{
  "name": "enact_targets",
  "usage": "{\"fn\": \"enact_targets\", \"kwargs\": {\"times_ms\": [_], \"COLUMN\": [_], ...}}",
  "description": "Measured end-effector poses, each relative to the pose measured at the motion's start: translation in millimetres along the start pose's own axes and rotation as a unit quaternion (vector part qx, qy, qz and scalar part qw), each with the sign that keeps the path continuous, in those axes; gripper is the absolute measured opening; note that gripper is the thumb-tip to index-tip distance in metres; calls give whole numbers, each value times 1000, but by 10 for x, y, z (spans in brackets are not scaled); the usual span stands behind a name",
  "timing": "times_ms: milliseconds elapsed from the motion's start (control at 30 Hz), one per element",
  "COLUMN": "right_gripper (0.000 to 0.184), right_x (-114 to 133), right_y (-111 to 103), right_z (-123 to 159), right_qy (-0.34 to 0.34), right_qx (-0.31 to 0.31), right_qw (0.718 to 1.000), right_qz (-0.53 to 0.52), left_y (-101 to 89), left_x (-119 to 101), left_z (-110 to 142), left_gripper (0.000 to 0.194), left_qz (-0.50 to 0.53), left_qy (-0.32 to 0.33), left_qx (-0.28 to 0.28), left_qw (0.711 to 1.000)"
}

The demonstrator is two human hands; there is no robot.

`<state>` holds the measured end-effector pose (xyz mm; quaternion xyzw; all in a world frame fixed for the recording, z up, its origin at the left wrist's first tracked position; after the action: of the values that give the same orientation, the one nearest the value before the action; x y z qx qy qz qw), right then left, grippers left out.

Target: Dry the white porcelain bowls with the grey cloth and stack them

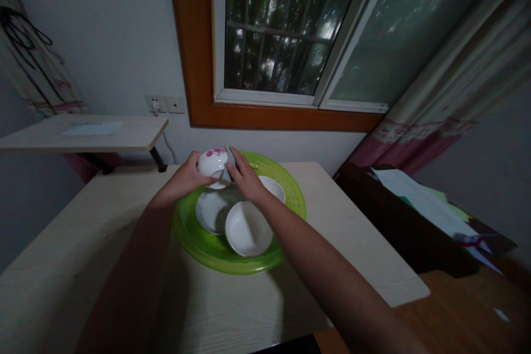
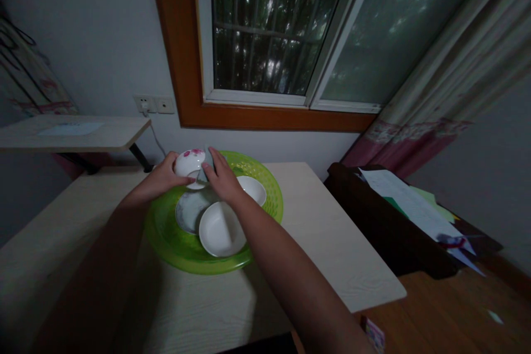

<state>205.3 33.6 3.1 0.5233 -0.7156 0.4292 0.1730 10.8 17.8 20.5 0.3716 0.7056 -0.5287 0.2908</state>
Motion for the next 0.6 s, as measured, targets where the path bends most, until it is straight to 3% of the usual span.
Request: {"fn": "enact_targets", "kwargs": {"times_ms": [100,300,600], "right_gripper": [73,74,74], "right_x": [-73,-21,-28], "right_y": [7,92,44], "right_z": [1,55,81], "right_qy": [48,22,34], "right_qx": [0,43,38], "right_qw": [998,993,997], "right_qz": [-47,-104,-56], "left_y": [-20,8,-20], "left_x": [70,157,136], "left_z": [-13,-47,-41], "left_gripper": [64,67,69], "left_qz": [84,232,165], "left_qy": [-25,-54,-40], "left_qx": [-27,-71,-55], "left_qw": [996,969,984]}}
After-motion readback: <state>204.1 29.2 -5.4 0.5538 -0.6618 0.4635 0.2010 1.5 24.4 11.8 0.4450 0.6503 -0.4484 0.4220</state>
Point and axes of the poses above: each hand's wrist, its own z-axis away from the middle knuckle, its own y-axis out of the palm, x = y × z, the point moved 3 cm from there along -z, towards the middle knuckle, and after that the axes turned 7 degrees about -x, right-handed, at the moved point
